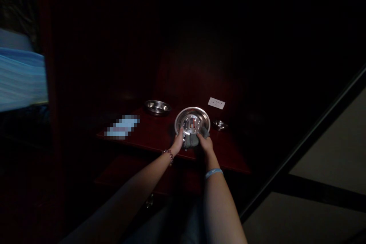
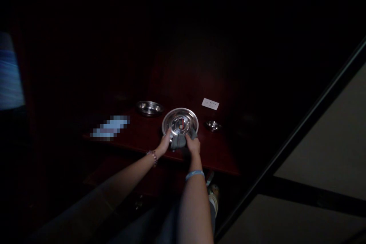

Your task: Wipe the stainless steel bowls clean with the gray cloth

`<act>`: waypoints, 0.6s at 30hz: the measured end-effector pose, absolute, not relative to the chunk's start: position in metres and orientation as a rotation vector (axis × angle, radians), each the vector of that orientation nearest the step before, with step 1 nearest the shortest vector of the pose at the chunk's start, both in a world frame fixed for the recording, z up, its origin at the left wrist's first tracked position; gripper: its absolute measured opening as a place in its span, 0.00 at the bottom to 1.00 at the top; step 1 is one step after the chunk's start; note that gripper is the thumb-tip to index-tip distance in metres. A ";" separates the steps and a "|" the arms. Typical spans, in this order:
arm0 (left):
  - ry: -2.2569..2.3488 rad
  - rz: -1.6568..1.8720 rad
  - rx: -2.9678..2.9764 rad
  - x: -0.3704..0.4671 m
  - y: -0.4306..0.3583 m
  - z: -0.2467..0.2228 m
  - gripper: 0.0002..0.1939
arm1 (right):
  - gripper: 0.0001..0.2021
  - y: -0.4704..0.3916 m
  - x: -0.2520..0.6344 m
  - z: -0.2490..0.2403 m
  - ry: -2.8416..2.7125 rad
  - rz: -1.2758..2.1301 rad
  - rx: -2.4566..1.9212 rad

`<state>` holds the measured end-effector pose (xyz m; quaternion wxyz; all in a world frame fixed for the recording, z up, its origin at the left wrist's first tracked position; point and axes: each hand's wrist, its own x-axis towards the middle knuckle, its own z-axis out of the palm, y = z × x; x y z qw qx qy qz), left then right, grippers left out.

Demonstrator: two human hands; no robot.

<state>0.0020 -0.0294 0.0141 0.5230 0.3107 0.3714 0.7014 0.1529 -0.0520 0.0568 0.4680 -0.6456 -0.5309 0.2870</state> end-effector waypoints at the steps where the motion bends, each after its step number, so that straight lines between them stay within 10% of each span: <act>1: 0.913 1.670 0.738 0.002 -0.031 0.015 0.23 | 0.23 -0.050 0.153 0.056 -1.299 0.734 -1.555; 18: 0.871 1.513 0.970 0.009 -0.035 0.016 0.18 | 0.21 -0.037 0.151 0.047 -1.127 0.837 -1.399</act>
